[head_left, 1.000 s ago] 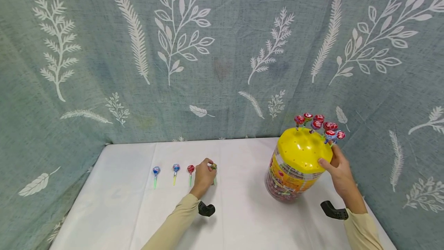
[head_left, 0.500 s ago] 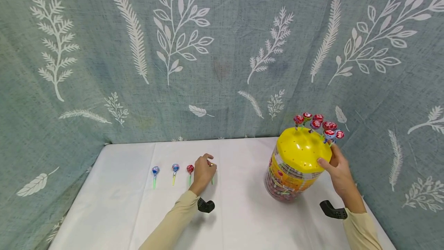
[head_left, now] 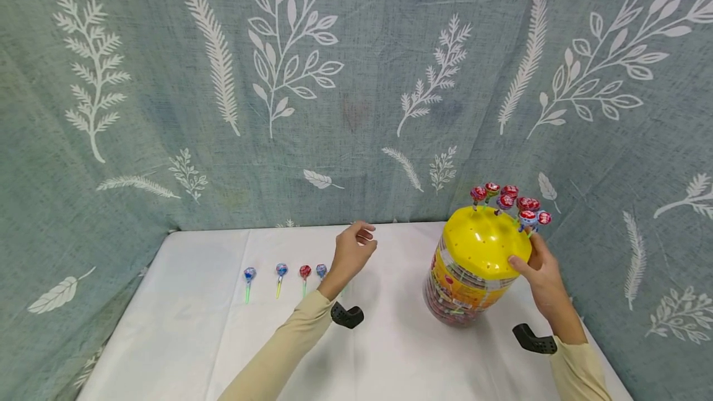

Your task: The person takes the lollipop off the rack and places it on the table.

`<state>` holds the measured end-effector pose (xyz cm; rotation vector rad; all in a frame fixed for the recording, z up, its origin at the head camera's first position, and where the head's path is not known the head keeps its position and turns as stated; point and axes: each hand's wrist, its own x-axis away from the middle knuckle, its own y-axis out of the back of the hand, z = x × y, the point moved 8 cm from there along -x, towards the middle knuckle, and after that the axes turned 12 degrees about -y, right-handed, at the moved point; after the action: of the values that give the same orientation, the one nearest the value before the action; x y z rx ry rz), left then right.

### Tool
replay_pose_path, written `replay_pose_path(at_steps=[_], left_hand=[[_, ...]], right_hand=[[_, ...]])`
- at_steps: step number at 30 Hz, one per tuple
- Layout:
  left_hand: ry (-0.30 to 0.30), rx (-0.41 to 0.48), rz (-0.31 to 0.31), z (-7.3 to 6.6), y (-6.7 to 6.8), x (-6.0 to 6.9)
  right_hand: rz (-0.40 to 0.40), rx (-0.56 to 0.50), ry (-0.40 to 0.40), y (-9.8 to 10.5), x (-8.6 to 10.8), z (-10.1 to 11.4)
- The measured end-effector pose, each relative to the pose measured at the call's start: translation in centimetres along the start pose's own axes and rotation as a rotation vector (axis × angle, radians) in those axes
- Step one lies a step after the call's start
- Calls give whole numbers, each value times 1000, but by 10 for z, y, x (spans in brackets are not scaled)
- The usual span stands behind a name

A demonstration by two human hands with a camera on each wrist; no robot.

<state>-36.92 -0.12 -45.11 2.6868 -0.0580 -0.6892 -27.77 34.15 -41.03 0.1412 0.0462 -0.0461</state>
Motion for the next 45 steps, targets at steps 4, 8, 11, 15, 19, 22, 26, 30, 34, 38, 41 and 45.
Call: replay_pose_path(at_steps=[4, 8, 11, 15, 19, 22, 26, 30, 34, 38, 41, 45], left_hand=[[-60, 47, 30, -32, -7, -8], [-132, 107, 72, -66, -16, -18], [-182, 145, 95, -90, -20, -24], [-221, 181, 102, -115, -24, -31], [-245, 216, 98, -133, -26, -38], [-276, 238, 96, -145, -29, -41], [-316, 259, 104, -166, -30, -41], [-330, 281, 114, -184, -31, -38], [-340, 294, 125, -177, -53, -47], [-345, 297, 156, -177, -72, -51], [-369, 279, 170, -182, -82, -53], [-390, 240, 159, -184, -89, -55]], right_hand=[[8, -4, -3, -1, 1, -1], [-4, 11, -3, 1, 2, -1], [-19, 29, -13, 2, 2, -2], [-21, 42, -22, 1, 2, -2], [-14, 34, -10, 0, 0, 0], [-11, 26, -7, 0, 0, 2], [-17, 28, -20, 1, 1, 0], [-20, 42, -24, 0, 2, -2], [-17, 34, -19, 1, 4, -3], [-20, 34, -12, 3, 7, -6], [-19, 36, -5, 3, 7, -5], [-7, 31, -6, 0, 4, -3]])
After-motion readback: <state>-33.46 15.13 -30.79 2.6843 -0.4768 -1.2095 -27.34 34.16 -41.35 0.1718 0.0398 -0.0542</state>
